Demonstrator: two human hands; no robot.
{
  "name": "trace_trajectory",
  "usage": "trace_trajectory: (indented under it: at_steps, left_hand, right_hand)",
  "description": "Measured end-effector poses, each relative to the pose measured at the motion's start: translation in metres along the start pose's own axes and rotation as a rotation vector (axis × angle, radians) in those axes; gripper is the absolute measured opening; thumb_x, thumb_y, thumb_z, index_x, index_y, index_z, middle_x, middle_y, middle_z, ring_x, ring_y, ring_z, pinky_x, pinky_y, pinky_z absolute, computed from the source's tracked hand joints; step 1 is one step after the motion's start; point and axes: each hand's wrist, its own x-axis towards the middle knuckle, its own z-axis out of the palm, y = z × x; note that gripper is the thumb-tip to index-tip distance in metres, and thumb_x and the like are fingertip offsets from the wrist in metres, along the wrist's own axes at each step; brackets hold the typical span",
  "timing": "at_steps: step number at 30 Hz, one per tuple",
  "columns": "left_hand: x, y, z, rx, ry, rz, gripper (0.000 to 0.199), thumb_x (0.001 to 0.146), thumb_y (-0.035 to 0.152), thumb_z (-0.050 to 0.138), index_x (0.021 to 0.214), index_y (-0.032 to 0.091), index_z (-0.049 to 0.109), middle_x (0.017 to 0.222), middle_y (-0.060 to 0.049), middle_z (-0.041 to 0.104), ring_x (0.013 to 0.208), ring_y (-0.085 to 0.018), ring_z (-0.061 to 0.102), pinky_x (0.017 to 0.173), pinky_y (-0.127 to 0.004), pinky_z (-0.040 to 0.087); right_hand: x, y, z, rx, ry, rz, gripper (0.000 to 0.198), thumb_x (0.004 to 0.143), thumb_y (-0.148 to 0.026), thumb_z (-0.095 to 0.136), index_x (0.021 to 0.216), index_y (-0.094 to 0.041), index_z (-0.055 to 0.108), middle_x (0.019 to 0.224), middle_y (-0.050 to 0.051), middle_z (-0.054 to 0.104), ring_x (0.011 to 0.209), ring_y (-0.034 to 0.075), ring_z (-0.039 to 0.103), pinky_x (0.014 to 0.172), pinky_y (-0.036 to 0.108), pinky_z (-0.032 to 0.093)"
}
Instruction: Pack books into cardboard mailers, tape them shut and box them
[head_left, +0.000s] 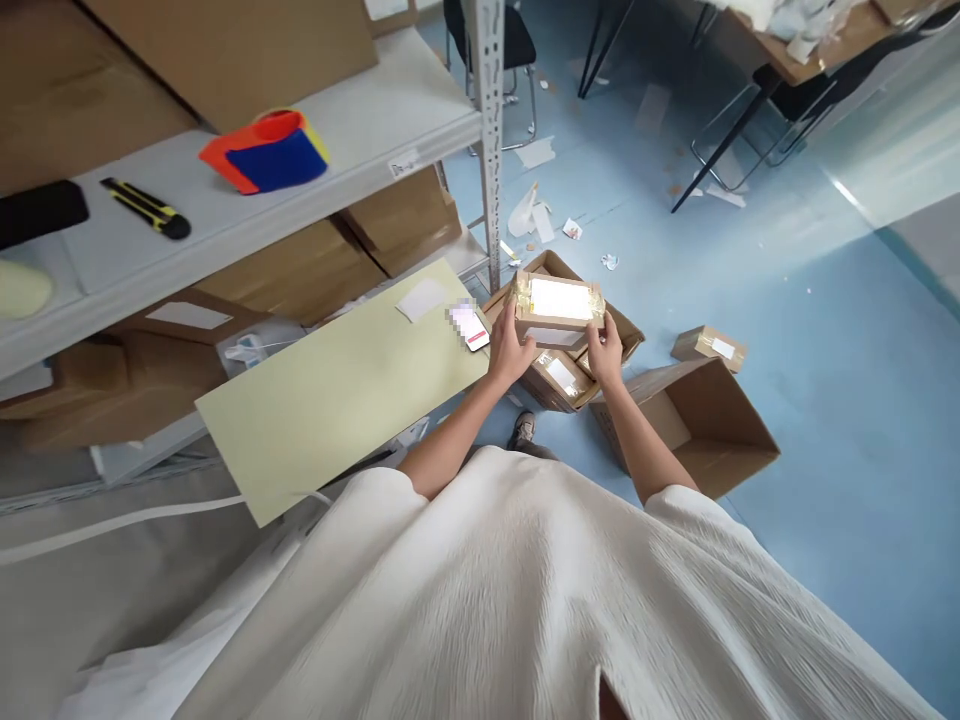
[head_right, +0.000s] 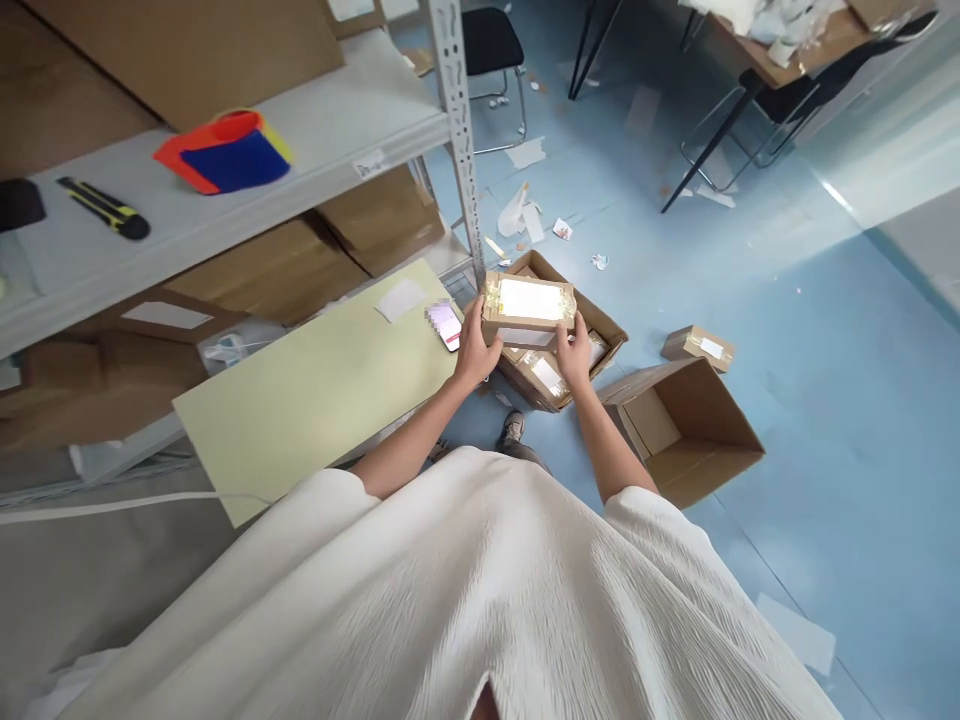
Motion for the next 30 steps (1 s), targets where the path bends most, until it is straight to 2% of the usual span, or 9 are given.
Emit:
trace_trajectory:
  at_steps: [3,8,10,13,18,22,26,28,30]
  left_hand:
    - [0.011,-0.003,0.044,-0.027,-0.094,-0.070,0.097,0.104,0.022,0.067,0.191,0.025,0.023,0.192,-0.015,0.040,0.180,-0.036,0.036,0.148,-0.054,0.034]
    - [0.013,-0.027,0.110,-0.036,-0.218,-0.300,0.087,0.103,0.019,0.070,0.185,0.020,0.042,0.179,-0.019,0.059,0.168,-0.038,0.055,0.141,-0.055,0.047]
    - [0.009,-0.044,0.135,-0.028,-0.271,-0.416,0.080,0.104,0.021,0.071,0.182,0.019,0.049,0.168,-0.020,0.069,0.158,-0.040,0.066,0.135,-0.056,0.054]
    - [0.003,-0.073,0.172,-0.023,-0.350,-0.562,0.078,0.103,0.025,0.075,0.178,0.020,0.056,0.156,-0.018,0.079,0.147,-0.040,0.074,0.127,-0.054,0.059]
    - [0.003,-0.112,0.225,-0.051,-0.378,-0.716,0.087,0.098,0.028,0.079,0.181,0.022,0.051,0.168,-0.016,0.071,0.158,-0.037,0.067,0.132,-0.052,0.054]
    - [0.006,-0.123,0.249,-0.054,-0.474,-0.766,0.074,0.102,0.027,0.072,0.174,0.018,0.058,0.159,-0.020,0.075,0.151,-0.038,0.070,0.129,-0.053,0.055]
    - [0.007,-0.124,0.252,0.272,-0.614,-0.798,0.050,0.105,0.033,0.068,0.154,0.024,0.074,0.161,-0.021,0.069,0.158,-0.042,0.058,0.130,-0.059,0.050]
    - [0.005,-0.126,0.250,0.438,-0.666,-0.730,0.046,0.105,0.032,0.067,0.150,0.025,0.075,0.172,-0.020,0.059,0.164,-0.043,0.049,0.132,-0.060,0.045]
    - [0.003,-0.130,0.248,0.501,-0.729,-0.619,0.056,0.106,0.028,0.064,0.162,0.024,0.067,0.180,-0.019,0.051,0.167,-0.041,0.045,0.134,-0.061,0.042]
  right_hand:
    - [0.011,0.035,-0.020,-0.024,0.017,0.033,0.083,0.111,-0.075,0.048,0.173,-0.020,0.050,0.159,0.025,0.068,0.135,0.038,0.071,0.114,0.058,0.064]
    - [0.020,0.094,-0.030,-0.126,-0.057,0.081,0.077,0.104,-0.068,0.061,0.166,-0.022,0.053,0.153,0.023,0.069,0.142,0.041,0.064,0.124,0.069,0.054]
    - [0.025,0.121,-0.024,-0.181,-0.097,0.132,0.076,0.103,-0.064,0.063,0.165,-0.022,0.053,0.156,0.023,0.068,0.148,0.044,0.060,0.128,0.074,0.048]
    - [0.036,0.160,-0.008,-0.175,-0.170,0.134,0.080,0.102,-0.060,0.063,0.170,-0.021,0.048,0.169,0.023,0.061,0.157,0.042,0.055,0.133,0.070,0.046]
    - [0.065,0.216,0.024,-0.186,-0.259,0.181,0.083,0.101,-0.061,0.069,0.170,-0.020,0.048,0.169,0.024,0.062,0.153,0.044,0.060,0.131,0.071,0.048]
    - [0.088,0.251,0.044,-0.237,-0.306,0.193,0.077,0.102,-0.061,0.070,0.165,-0.020,0.057,0.159,0.024,0.069,0.148,0.048,0.063,0.130,0.081,0.045]
    - [0.095,0.282,0.071,-0.170,-0.390,0.192,0.073,0.101,-0.060,0.069,0.163,-0.022,0.062,0.158,0.019,0.073,0.147,0.046,0.066,0.133,0.077,0.045]
    - [0.094,0.295,0.089,-0.102,-0.469,0.211,0.073,0.100,-0.057,0.069,0.163,-0.022,0.063,0.157,0.018,0.075,0.146,0.045,0.068,0.133,0.074,0.049]
    - [0.093,0.307,0.108,-0.059,-0.538,0.225,0.075,0.098,-0.053,0.070,0.165,-0.021,0.062,0.157,0.018,0.076,0.147,0.046,0.069,0.132,0.074,0.050]
